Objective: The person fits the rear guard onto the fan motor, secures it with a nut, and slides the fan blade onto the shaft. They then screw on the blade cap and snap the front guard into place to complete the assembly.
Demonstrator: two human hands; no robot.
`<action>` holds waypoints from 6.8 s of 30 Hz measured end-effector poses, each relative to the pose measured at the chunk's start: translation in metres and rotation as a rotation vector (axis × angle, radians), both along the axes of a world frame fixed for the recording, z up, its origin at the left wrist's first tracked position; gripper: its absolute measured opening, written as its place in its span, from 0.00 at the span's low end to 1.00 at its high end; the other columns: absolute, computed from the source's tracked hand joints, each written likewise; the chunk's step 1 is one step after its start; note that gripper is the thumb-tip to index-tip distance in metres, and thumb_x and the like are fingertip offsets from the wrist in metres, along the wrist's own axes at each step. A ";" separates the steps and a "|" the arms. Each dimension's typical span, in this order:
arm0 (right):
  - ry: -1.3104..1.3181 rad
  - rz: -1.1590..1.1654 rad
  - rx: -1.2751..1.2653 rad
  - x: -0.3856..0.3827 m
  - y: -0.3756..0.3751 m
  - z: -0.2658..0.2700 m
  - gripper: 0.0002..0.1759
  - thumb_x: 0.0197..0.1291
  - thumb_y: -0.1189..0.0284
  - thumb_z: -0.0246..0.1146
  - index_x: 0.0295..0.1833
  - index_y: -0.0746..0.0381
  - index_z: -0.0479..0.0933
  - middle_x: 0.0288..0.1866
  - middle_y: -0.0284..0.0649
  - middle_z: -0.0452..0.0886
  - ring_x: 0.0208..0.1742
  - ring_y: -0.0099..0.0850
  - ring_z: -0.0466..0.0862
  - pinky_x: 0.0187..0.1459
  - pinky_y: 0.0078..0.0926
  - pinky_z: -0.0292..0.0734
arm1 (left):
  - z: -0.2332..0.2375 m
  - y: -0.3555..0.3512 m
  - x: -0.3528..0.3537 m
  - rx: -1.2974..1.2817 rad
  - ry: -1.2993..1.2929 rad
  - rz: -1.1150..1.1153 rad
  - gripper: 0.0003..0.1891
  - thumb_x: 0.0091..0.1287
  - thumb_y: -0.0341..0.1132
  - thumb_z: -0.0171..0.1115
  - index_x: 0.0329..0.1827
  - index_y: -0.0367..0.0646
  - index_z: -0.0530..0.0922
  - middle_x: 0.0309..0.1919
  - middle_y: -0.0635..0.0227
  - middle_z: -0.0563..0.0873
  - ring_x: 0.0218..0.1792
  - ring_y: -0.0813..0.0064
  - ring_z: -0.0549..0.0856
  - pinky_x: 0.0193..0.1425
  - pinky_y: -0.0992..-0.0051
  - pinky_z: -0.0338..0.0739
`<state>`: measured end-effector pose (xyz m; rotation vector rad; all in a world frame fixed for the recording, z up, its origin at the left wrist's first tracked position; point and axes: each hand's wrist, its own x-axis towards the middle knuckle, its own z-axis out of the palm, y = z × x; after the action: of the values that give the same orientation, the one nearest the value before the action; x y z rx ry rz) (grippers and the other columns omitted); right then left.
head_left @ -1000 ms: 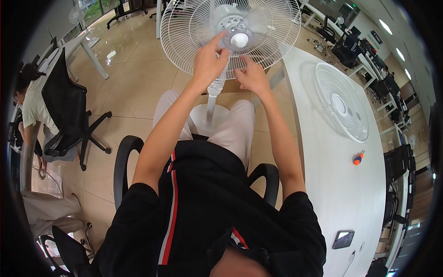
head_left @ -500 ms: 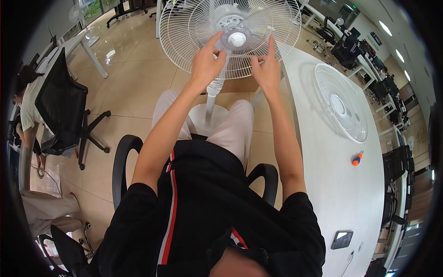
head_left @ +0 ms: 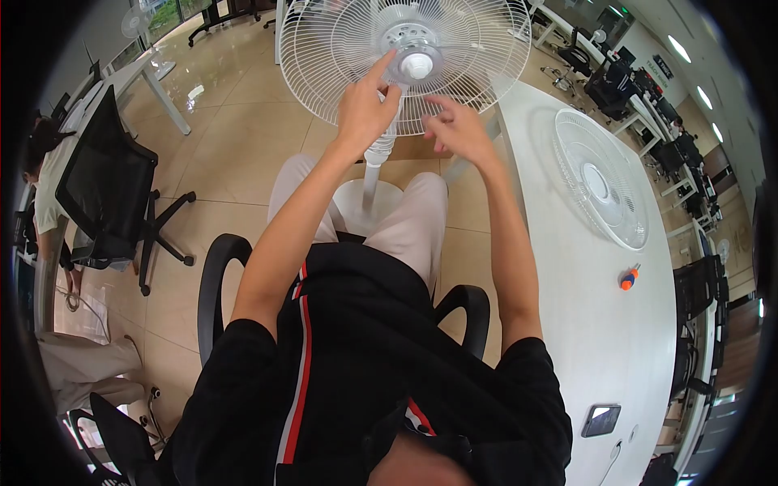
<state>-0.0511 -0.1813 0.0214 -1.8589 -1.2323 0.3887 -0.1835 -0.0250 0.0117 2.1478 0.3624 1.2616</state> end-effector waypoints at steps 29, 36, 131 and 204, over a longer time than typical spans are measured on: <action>-0.537 -1.099 -0.314 0.216 -0.322 0.010 0.34 0.56 0.50 0.69 0.60 0.66 0.83 0.60 0.55 0.85 0.63 0.49 0.84 0.65 0.40 0.77 | -0.004 -0.004 0.000 -0.113 0.069 -0.151 0.39 0.67 0.26 0.57 0.84 0.56 0.61 0.26 0.65 0.87 0.29 0.83 0.83 0.40 0.75 0.79; -0.206 -0.899 -0.440 0.203 -0.317 0.005 0.53 0.56 0.36 0.66 0.72 0.70 0.73 0.72 0.57 0.75 0.75 0.51 0.73 0.74 0.39 0.68 | 0.018 -0.009 0.005 -0.181 0.246 -0.069 0.40 0.67 0.28 0.57 0.85 0.59 0.60 0.24 0.67 0.86 0.25 0.85 0.82 0.32 0.79 0.77; 0.406 -0.283 1.227 -0.056 -0.146 0.160 0.33 0.73 0.60 0.44 0.75 0.72 0.63 0.75 0.58 0.70 0.76 0.46 0.70 0.75 0.44 0.64 | 0.125 0.006 -0.116 -0.903 -0.702 -0.278 0.26 0.64 0.60 0.73 0.43 0.46 0.78 0.37 0.74 0.81 0.37 0.80 0.82 0.43 0.75 0.76; -0.013 -0.748 1.025 0.049 0.031 -0.015 0.32 0.82 0.58 0.43 0.75 0.74 0.64 0.69 0.60 0.76 0.69 0.50 0.75 0.71 0.37 0.65 | 0.025 0.136 -0.055 -0.310 -0.397 0.166 0.31 0.83 0.53 0.46 0.71 0.31 0.71 0.62 0.52 0.81 0.62 0.64 0.79 0.70 0.68 0.68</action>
<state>-0.0023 -0.1503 0.0065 -1.2423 -0.4680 -0.5763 -0.2389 0.1107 0.0367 1.5916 0.5334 1.5720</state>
